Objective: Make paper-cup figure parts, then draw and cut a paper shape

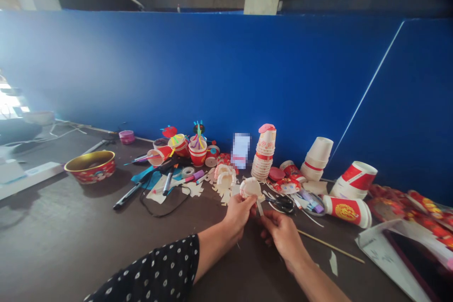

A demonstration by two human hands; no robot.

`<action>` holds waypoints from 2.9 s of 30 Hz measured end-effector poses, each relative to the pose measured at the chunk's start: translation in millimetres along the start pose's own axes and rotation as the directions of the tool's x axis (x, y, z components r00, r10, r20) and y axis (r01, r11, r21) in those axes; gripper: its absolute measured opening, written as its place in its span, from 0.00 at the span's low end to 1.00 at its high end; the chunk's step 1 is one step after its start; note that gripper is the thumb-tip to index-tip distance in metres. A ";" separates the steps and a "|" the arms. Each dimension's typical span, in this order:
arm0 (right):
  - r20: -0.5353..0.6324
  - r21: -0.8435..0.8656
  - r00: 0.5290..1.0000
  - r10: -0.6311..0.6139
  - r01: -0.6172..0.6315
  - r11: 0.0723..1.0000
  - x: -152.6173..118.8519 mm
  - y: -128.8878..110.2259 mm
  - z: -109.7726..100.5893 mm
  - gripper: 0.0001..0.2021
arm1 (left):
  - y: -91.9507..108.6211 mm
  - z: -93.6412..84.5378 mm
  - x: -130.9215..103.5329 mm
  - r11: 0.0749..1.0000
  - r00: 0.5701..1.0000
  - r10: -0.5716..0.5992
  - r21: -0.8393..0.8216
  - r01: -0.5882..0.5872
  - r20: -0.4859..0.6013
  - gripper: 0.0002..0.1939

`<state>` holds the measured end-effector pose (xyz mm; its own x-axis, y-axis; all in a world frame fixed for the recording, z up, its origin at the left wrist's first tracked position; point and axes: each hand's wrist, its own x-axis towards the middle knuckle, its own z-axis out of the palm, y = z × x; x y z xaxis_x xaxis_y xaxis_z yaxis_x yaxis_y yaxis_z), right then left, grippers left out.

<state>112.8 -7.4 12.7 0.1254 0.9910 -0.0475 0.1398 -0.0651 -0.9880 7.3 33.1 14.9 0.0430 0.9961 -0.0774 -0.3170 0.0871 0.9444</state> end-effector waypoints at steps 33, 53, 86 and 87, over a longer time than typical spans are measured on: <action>-0.005 -0.068 0.999 -0.049 0.048 0.996 1.9 8.9 0.8 0.11 | -3.6 -1.8 1.8 0.999 1.000 -0.011 0.037 0.010 0.026 0.12; 0.000 -0.196 0.986 -0.166 0.163 0.967 1.9 16.6 -0.4 0.18 | -0.4 -1.2 -2.0 0.998 0.999 -0.011 0.065 0.008 0.045 0.11; -0.051 -0.144 0.976 -0.213 0.204 0.968 1.0 13.4 -0.1 0.20 | -1.6 0.9 -7.2 0.999 0.993 -0.022 0.030 0.019 0.118 0.12; -0.056 -0.133 0.976 -0.211 0.202 0.970 0.9 13.3 -0.1 0.21 | -1.8 0.8 -7.5 0.999 0.992 -0.019 0.031 0.016 0.123 0.13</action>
<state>115.0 -7.4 -0.4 0.1481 0.9742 0.1703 0.2915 0.1215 -0.9488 8.2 25.4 14.0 0.1655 0.9846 -0.0557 -0.2863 0.1020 0.9527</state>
